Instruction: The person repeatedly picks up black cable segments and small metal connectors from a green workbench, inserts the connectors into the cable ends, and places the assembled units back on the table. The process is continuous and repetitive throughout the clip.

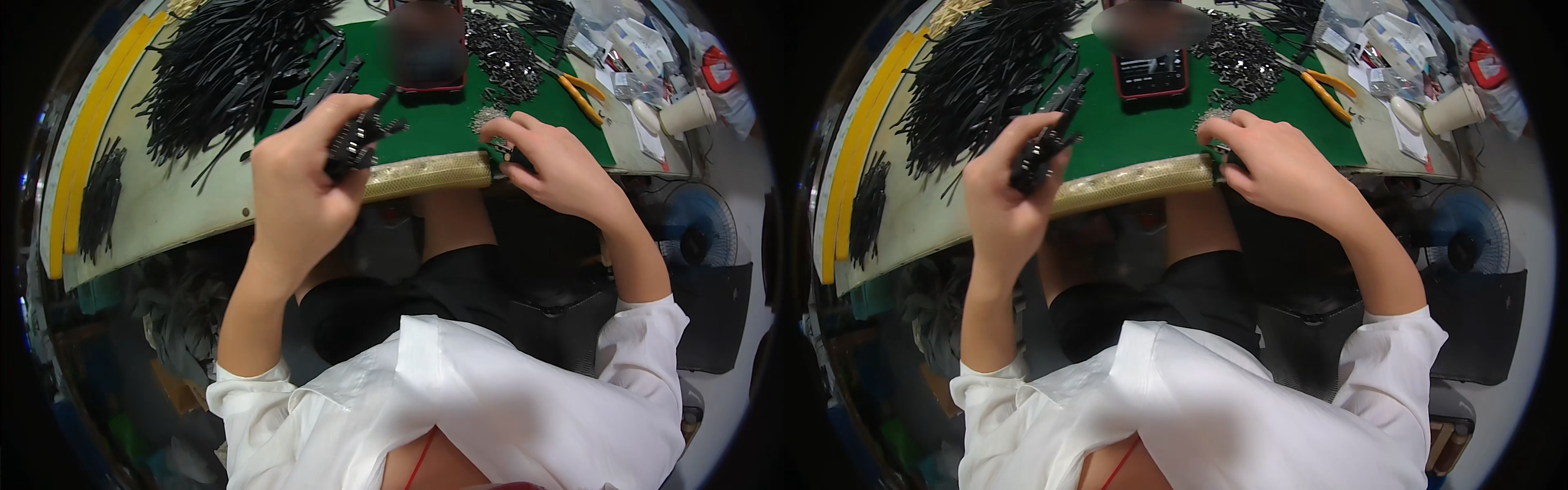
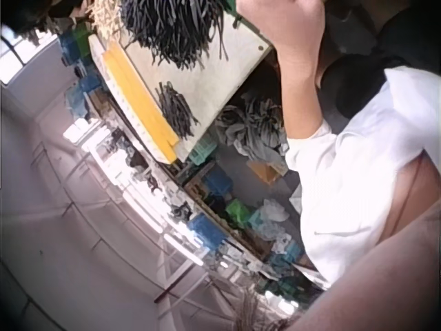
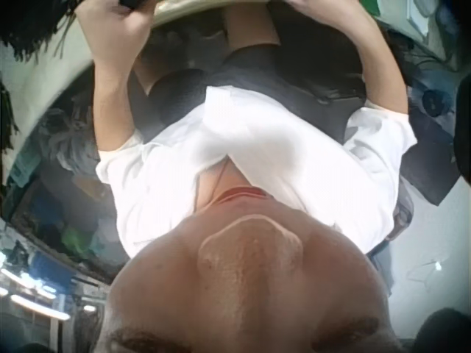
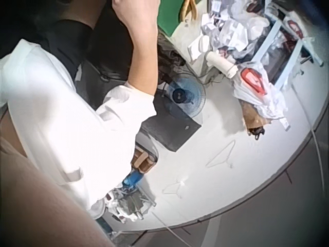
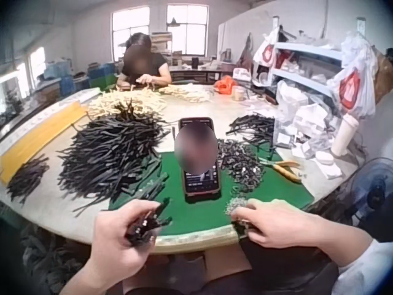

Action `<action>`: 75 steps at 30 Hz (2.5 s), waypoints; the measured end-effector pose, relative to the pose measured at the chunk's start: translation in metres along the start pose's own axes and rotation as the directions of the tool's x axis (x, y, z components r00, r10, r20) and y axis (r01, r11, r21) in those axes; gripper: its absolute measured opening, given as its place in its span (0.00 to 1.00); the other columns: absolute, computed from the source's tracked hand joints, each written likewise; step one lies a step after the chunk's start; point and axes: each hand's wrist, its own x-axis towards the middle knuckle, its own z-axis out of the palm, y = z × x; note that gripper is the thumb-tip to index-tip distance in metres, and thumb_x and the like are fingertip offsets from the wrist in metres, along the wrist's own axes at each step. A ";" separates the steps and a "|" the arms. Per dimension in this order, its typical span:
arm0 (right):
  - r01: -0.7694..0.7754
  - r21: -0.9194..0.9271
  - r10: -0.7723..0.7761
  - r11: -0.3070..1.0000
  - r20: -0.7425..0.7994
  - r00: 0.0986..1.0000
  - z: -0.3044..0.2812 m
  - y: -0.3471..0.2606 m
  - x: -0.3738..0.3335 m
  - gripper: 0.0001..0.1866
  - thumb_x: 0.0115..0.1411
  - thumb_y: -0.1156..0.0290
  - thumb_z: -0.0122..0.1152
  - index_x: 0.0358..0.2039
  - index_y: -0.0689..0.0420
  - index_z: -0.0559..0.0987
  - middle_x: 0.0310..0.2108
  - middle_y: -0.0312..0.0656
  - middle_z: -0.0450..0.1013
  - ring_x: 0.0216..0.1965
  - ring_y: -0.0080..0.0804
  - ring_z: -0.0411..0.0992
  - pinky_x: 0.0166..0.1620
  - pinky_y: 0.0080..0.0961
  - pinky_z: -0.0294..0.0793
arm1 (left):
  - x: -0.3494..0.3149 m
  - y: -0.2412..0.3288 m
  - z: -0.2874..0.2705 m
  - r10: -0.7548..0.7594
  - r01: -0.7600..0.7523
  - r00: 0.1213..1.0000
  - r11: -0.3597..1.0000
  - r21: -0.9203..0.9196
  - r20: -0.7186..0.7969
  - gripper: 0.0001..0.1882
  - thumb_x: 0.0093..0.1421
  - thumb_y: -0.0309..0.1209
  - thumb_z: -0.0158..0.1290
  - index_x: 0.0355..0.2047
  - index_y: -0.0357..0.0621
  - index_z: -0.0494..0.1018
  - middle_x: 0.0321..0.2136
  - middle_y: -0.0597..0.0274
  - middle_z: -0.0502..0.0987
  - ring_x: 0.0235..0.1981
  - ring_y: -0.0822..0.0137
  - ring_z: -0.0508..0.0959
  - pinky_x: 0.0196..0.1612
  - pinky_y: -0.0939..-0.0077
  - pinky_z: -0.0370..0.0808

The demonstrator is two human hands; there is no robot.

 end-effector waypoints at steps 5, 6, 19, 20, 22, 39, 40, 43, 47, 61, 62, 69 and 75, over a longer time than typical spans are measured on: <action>-0.142 0.968 0.073 0.208 0.129 0.989 -0.001 -0.060 0.006 0.20 0.63 0.70 0.60 0.55 0.49 0.71 0.39 0.36 0.69 0.19 0.14 0.68 0.19 0.11 0.65 | -0.003 -0.001 0.014 0.162 -0.159 0.985 0.986 0.056 -0.054 0.25 0.40 0.16 0.57 0.43 0.38 0.77 0.37 0.48 0.82 0.33 0.49 0.83 0.33 0.67 0.80; -0.147 0.980 0.100 0.137 0.134 0.986 0.000 -0.070 0.008 0.20 0.63 0.69 0.60 0.56 0.50 0.71 0.39 0.36 0.69 0.18 0.14 0.68 0.19 0.11 0.64 | -0.004 -0.001 0.016 0.178 -0.175 0.982 0.983 0.048 -0.058 0.25 0.40 0.15 0.56 0.43 0.38 0.77 0.36 0.47 0.81 0.33 0.50 0.83 0.32 0.67 0.80; -0.149 0.988 0.127 0.028 0.144 0.981 -0.002 -0.081 0.017 0.21 0.63 0.67 0.60 0.56 0.52 0.70 0.39 0.38 0.69 0.17 0.16 0.68 0.18 0.12 0.61 | -0.008 0.005 0.019 0.152 -0.146 0.986 0.986 0.080 -0.071 0.26 0.41 0.16 0.58 0.45 0.36 0.76 0.30 0.51 0.81 0.26 0.54 0.82 0.28 0.70 0.78; -0.154 0.988 0.124 0.027 0.150 0.981 -0.002 -0.081 0.016 0.21 0.63 0.67 0.60 0.56 0.52 0.70 0.39 0.38 0.69 0.17 0.16 0.68 0.18 0.12 0.61 | -0.008 0.004 0.019 0.172 -0.166 0.983 0.982 0.091 -0.071 0.26 0.40 0.16 0.58 0.45 0.36 0.76 0.30 0.51 0.81 0.26 0.54 0.82 0.28 0.70 0.78; -0.136 0.990 0.140 0.022 0.131 0.981 -0.001 -0.083 0.016 0.19 0.65 0.67 0.58 0.55 0.53 0.70 0.37 0.38 0.70 0.17 0.16 0.68 0.18 0.12 0.61 | -0.008 0.001 0.019 0.214 -0.206 0.974 0.973 0.109 -0.071 0.27 0.40 0.16 0.59 0.46 0.36 0.76 0.31 0.51 0.81 0.27 0.54 0.82 0.29 0.70 0.78; 0.017 0.728 0.236 0.686 -0.244 0.941 0.032 -0.089 0.023 0.17 0.68 0.68 0.50 0.52 0.63 0.64 0.25 0.48 0.73 0.24 0.42 0.73 0.32 0.35 0.70 | -0.003 -0.013 0.007 0.199 -0.188 0.980 0.883 0.430 0.019 0.26 0.41 0.18 0.58 0.45 0.37 0.73 0.31 0.51 0.80 0.29 0.52 0.81 0.28 0.63 0.75; -0.029 0.807 0.276 0.590 -0.168 0.946 0.030 -0.088 0.020 0.18 0.67 0.68 0.52 0.53 0.62 0.65 0.26 0.46 0.74 0.24 0.39 0.73 0.32 0.33 0.70 | -0.001 -0.014 0.006 0.177 -0.139 0.984 0.863 0.486 -0.033 0.25 0.41 0.18 0.57 0.45 0.38 0.73 0.31 0.51 0.80 0.29 0.51 0.81 0.29 0.62 0.75; -0.100 0.797 0.307 0.595 -0.111 0.945 0.031 -0.074 0.006 0.19 0.66 0.68 0.54 0.54 0.60 0.65 0.27 0.43 0.74 0.24 0.32 0.72 0.33 0.30 0.71 | 0.018 -0.043 -0.009 0.007 0.095 0.985 0.817 0.568 -0.175 0.20 0.50 0.18 0.55 0.46 0.41 0.74 0.33 0.47 0.80 0.35 0.45 0.80 0.38 0.59 0.76; -0.214 0.855 0.387 0.472 0.017 0.922 0.025 -0.053 -0.009 0.19 0.66 0.67 0.55 0.55 0.58 0.66 0.27 0.34 0.72 0.23 0.15 0.67 0.25 0.15 0.66 | 0.037 -0.072 -0.007 -0.166 0.146 0.986 0.733 0.664 -0.033 0.15 0.54 0.34 0.62 0.41 0.41 0.77 0.32 0.49 0.81 0.36 0.47 0.81 0.39 0.58 0.76; -0.287 0.494 0.371 0.821 -0.079 0.925 0.003 0.003 -0.029 0.20 0.60 0.69 0.59 0.52 0.58 0.68 0.36 0.45 0.72 0.28 0.30 0.72 0.35 0.27 0.73 | 0.056 -0.080 -0.028 -0.419 0.288 0.903 0.758 0.585 0.099 0.17 0.51 0.41 0.67 0.36 0.42 0.82 0.30 0.50 0.82 0.36 0.48 0.81 0.40 0.57 0.77; -0.322 0.458 0.370 0.829 -0.016 0.929 -0.004 0.002 -0.028 0.19 0.58 0.71 0.58 0.50 0.58 0.69 0.37 0.47 0.73 0.36 0.39 0.73 0.43 0.33 0.73 | 0.056 -0.077 -0.032 -0.408 0.295 0.910 0.768 0.569 0.078 0.16 0.51 0.39 0.67 0.34 0.40 0.81 0.28 0.53 0.82 0.32 0.55 0.81 0.37 0.63 0.75; -0.116 0.207 0.118 0.971 0.002 0.993 -0.003 0.018 -0.028 0.18 0.54 0.74 0.59 0.47 0.58 0.72 0.38 0.42 0.69 0.41 0.38 0.70 0.49 0.31 0.70 | 0.045 -0.053 -0.037 -0.204 0.201 0.979 0.974 0.102 0.017 0.15 0.59 0.29 0.62 0.46 0.39 0.79 0.21 0.63 0.81 0.24 0.79 0.78 0.31 0.84 0.72; -0.065 0.117 0.064 0.991 0.012 0.998 0.000 0.018 -0.022 0.16 0.55 0.73 0.59 0.45 0.55 0.73 0.39 0.45 0.73 0.41 0.46 0.74 0.46 0.38 0.73 | 0.024 -0.014 -0.023 -0.236 0.251 0.953 0.966 -0.055 0.191 0.16 0.61 0.24 0.56 0.50 0.37 0.76 0.21 0.64 0.81 0.25 0.82 0.76 0.30 0.86 0.69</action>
